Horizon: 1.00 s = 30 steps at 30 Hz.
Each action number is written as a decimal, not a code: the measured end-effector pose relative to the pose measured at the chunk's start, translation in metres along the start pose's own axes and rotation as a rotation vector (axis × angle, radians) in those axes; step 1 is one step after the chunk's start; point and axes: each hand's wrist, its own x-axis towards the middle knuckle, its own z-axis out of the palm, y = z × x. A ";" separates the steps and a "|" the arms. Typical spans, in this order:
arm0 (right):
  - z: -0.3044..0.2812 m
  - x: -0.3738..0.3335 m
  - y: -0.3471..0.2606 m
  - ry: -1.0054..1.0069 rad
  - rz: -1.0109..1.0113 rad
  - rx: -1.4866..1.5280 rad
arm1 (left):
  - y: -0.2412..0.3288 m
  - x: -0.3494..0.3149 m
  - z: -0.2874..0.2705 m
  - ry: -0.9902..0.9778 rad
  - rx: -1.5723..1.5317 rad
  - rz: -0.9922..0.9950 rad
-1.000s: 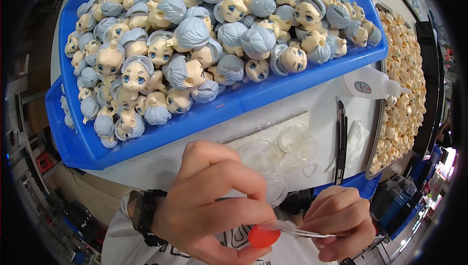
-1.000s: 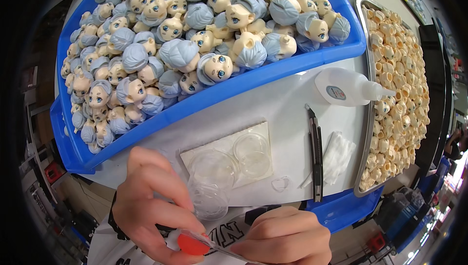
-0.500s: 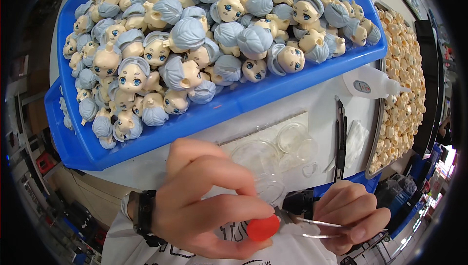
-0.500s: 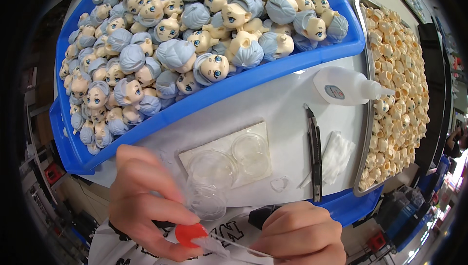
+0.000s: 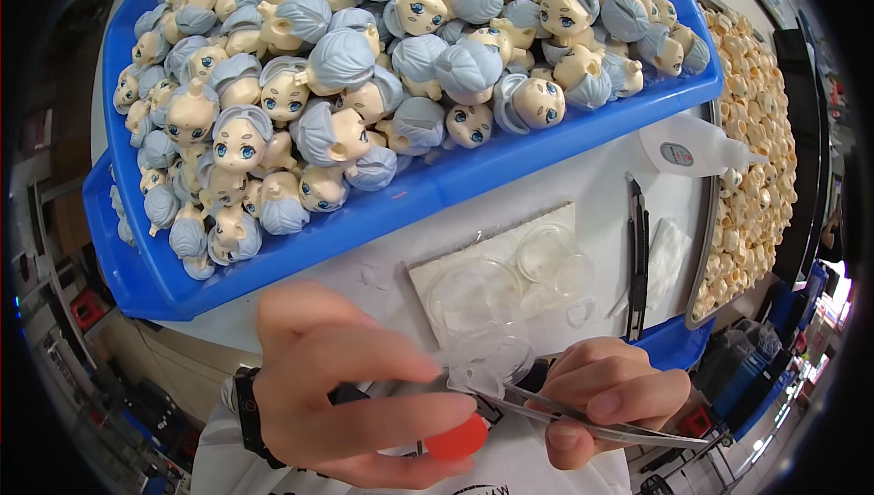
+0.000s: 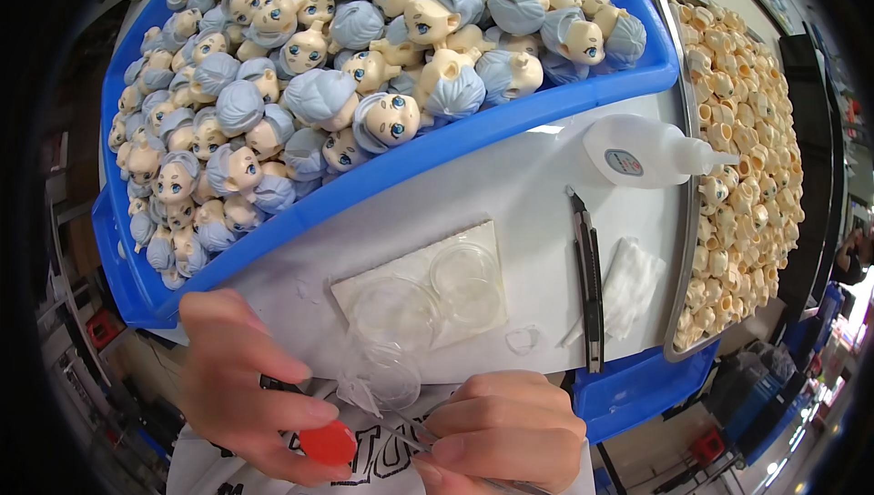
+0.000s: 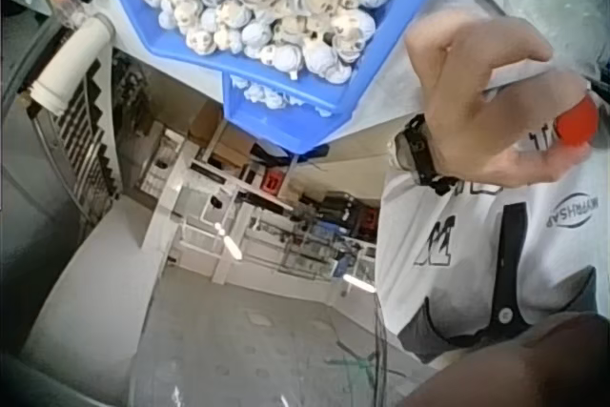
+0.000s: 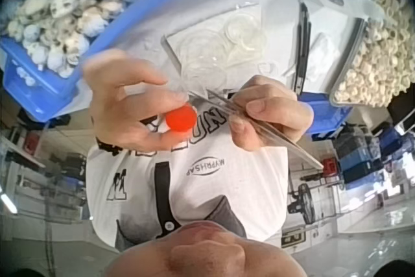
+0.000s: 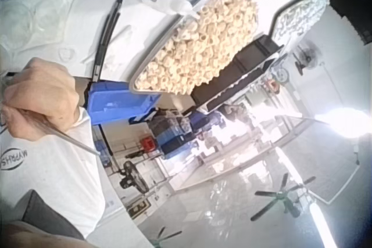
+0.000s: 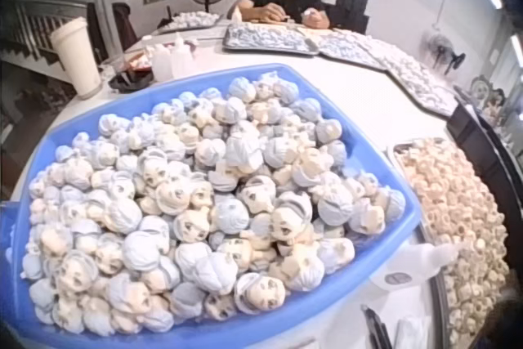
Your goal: The person uses tweezers to apply a clear liquid from a small plastic cup onto a red circular object. The person repeatedly dips the tweezers into the cup and spreads the liquid over the surface of the red object. The workspace contains trays of doll heads and other small parts.
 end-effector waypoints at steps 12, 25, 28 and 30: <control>0.002 -0.011 0.001 0.195 0.050 -0.007 | 0.006 0.003 0.014 0.086 0.004 0.083; 0.000 -0.004 0.004 0.076 0.014 0.023 | 0.009 0.005 0.012 0.123 0.059 0.110; -0.005 -0.007 0.005 0.045 0.014 0.007 | 0.005 0.007 0.011 0.042 0.070 0.121; -0.009 -0.009 0.003 0.021 0.027 0.003 | 0.005 0.006 0.012 0.047 0.075 0.133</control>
